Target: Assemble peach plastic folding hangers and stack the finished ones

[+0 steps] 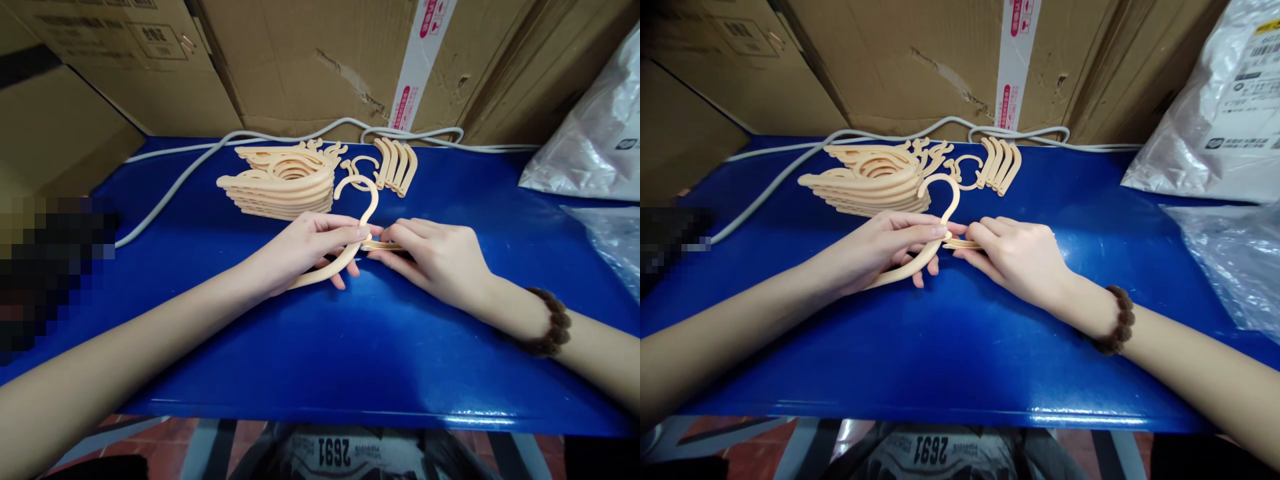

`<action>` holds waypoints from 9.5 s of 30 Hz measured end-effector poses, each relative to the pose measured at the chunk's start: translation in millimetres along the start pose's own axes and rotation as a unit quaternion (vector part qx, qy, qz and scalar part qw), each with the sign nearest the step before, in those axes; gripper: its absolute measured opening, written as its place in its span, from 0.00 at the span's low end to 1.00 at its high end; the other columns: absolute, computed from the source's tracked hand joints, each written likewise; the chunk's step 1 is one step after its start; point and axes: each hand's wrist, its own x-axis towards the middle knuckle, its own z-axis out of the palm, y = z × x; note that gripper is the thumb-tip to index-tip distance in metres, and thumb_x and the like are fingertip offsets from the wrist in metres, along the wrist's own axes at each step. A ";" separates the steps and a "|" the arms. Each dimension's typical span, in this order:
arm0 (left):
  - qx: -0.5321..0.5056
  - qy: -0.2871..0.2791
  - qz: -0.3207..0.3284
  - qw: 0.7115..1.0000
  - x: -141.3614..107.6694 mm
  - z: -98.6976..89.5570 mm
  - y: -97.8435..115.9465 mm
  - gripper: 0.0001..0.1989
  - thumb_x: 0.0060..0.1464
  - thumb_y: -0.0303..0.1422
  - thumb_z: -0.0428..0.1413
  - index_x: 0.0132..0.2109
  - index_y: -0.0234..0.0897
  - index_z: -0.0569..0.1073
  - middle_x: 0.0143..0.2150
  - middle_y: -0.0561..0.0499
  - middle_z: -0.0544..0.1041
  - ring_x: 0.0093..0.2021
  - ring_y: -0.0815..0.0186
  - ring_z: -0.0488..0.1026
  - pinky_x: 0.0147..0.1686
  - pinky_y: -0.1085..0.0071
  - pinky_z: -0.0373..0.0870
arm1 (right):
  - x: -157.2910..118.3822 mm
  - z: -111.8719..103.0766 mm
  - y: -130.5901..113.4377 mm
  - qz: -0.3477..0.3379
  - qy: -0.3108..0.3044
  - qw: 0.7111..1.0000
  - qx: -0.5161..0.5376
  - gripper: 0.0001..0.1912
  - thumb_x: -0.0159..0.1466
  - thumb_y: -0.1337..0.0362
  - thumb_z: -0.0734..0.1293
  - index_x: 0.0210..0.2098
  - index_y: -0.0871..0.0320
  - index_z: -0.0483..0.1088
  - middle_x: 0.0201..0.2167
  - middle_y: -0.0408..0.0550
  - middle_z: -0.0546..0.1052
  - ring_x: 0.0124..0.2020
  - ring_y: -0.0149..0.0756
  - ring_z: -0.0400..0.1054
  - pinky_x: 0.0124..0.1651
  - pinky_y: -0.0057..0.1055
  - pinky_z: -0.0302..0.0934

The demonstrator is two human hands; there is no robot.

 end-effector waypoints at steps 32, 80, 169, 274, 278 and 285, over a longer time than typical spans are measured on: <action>0.027 -0.005 0.008 1.000 -0.8 0.8 0.1 0.17 0.59 0.39 0.59 0.52 0.35 0.78 0.26 0.51 0.75 0.27 0.71 0.73 0.23 0.79 0.75 | 0.0 -1.0 -2.6 0.053 -0.074 0.996 0.018 0.25 0.72 0.48 0.52 0.41 0.55 0.75 0.29 0.45 0.75 0.28 0.30 0.68 0.27 0.29 0.46; 0.163 -0.010 0.019 0.986 -2.7 1.2 2.5 0.18 0.64 0.37 0.51 0.53 0.30 0.76 0.20 0.52 0.74 0.17 0.73 0.69 0.19 0.81 0.67 | -1.2 -5.1 -3.1 0.003 -0.049 0.999 0.016 0.20 0.70 0.53 0.57 0.33 0.57 0.73 0.26 0.43 0.77 0.24 0.28 0.67 0.27 0.29 0.46; 0.747 0.101 0.181 0.632 -12.5 11.0 -9.1 0.20 0.68 0.42 0.41 0.40 0.36 0.72 0.30 0.48 0.79 0.27 0.59 0.77 0.22 0.70 0.43 | 1.3 -3.1 9.5 0.047 0.062 0.996 -0.030 0.21 0.65 0.45 0.61 0.40 0.57 0.70 0.35 0.53 0.74 0.39 0.45 0.64 0.45 0.42 0.51; 0.719 0.220 0.497 0.434 -12.8 4.0 -11.2 0.06 0.62 0.29 0.55 0.45 0.38 0.76 0.41 0.54 0.81 0.39 0.64 0.75 0.29 0.70 0.67 | 8.1 1.9 20.4 0.090 -0.036 0.947 0.306 0.21 0.65 0.46 0.64 0.40 0.59 0.69 0.29 0.44 0.73 0.27 0.31 0.64 0.31 0.29 0.55; 0.711 0.199 0.470 0.484 -16.2 3.2 -11.1 0.08 0.64 0.29 0.52 0.47 0.42 0.75 0.42 0.52 0.80 0.40 0.63 0.75 0.29 0.69 0.66 | 7.5 4.2 20.5 0.068 -0.057 0.954 0.288 0.29 0.54 0.41 0.72 0.42 0.58 0.69 0.32 0.44 0.75 0.28 0.33 0.65 0.31 0.29 0.55; 0.635 0.217 0.436 0.600 -13.1 0.8 -10.7 0.08 0.65 0.33 0.50 0.48 0.38 0.71 0.41 0.49 0.77 0.43 0.62 0.74 0.42 0.65 0.71 | 6.3 5.9 18.2 0.089 -0.050 0.968 0.230 0.15 0.59 0.58 0.68 0.43 0.57 0.68 0.33 0.45 0.75 0.29 0.34 0.67 0.30 0.29 0.55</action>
